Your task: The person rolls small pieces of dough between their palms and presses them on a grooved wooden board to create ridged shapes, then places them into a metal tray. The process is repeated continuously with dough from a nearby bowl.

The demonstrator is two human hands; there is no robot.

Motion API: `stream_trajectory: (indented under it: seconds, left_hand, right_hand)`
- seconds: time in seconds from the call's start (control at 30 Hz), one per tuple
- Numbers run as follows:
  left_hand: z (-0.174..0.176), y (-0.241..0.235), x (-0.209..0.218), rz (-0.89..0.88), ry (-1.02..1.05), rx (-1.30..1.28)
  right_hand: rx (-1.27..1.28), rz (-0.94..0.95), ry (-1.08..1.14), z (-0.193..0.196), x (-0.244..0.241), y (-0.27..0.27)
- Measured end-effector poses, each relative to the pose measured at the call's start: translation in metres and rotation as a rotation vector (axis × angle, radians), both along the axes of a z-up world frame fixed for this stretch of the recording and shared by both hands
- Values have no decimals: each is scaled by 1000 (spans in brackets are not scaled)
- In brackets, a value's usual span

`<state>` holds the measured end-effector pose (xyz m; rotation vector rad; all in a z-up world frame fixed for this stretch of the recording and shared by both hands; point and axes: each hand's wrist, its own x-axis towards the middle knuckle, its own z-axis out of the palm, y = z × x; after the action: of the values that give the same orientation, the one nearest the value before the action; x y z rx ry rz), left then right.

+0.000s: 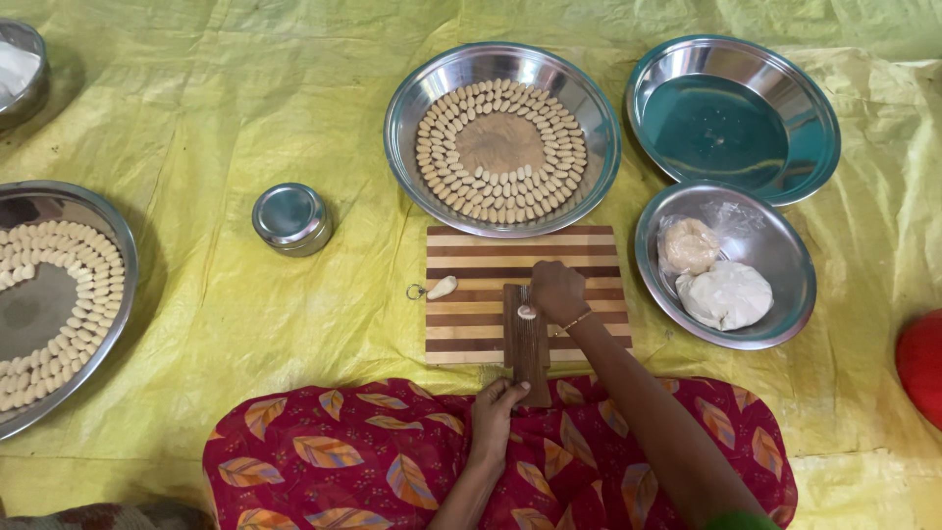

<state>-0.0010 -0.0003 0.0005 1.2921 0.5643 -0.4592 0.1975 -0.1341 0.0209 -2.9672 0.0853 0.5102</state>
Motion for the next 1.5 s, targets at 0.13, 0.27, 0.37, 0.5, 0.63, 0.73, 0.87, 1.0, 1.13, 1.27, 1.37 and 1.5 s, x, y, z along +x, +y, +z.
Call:
stream_trajectory:
  seconds: [0.13,0.27,0.37,0.5,0.63,0.73,0.87,1.0,1.13,1.27,1.37,1.5]
  left_hand:
    - [-1,0,1,2,-35,0]
    - [-8,2,0,11,-61,-48]
    - [-20,1,-1,-39,-73,11]
    - [-37,-2,-1,-136,-64,68]
    - [-43,-3,-6,-267,44,100]
    - [-33,6,10,-568,12,363]
    - [3,38,41,-811,-150,670]
    - [46,98,91,-446,-167,418]
    - [64,158,132,-166,-354,347]
    - [51,190,153,154,-327,33]
    - [35,192,163,314,-180,-14]
    - [26,190,180,268,-229,-33]
  right_hand:
    - [-36,15,-75,-12,11,-2]
    - [-59,-10,-147,-34,21,-1]
    - [-61,-73,-174,-41,23,-3]
    - [154,-103,-329,-28,11,-6]
    - [293,-230,-151,-8,-30,-9]
    - [339,-202,-196,3,-48,-6]
    - [322,-8,-450,1,-64,0]
    - [293,69,-478,-5,-55,5]
    - [368,70,-320,-5,-36,1]
    - [499,14,-137,8,17,-19]
    - [529,16,-334,16,77,-43]
    - [518,-40,-361,10,168,-68]
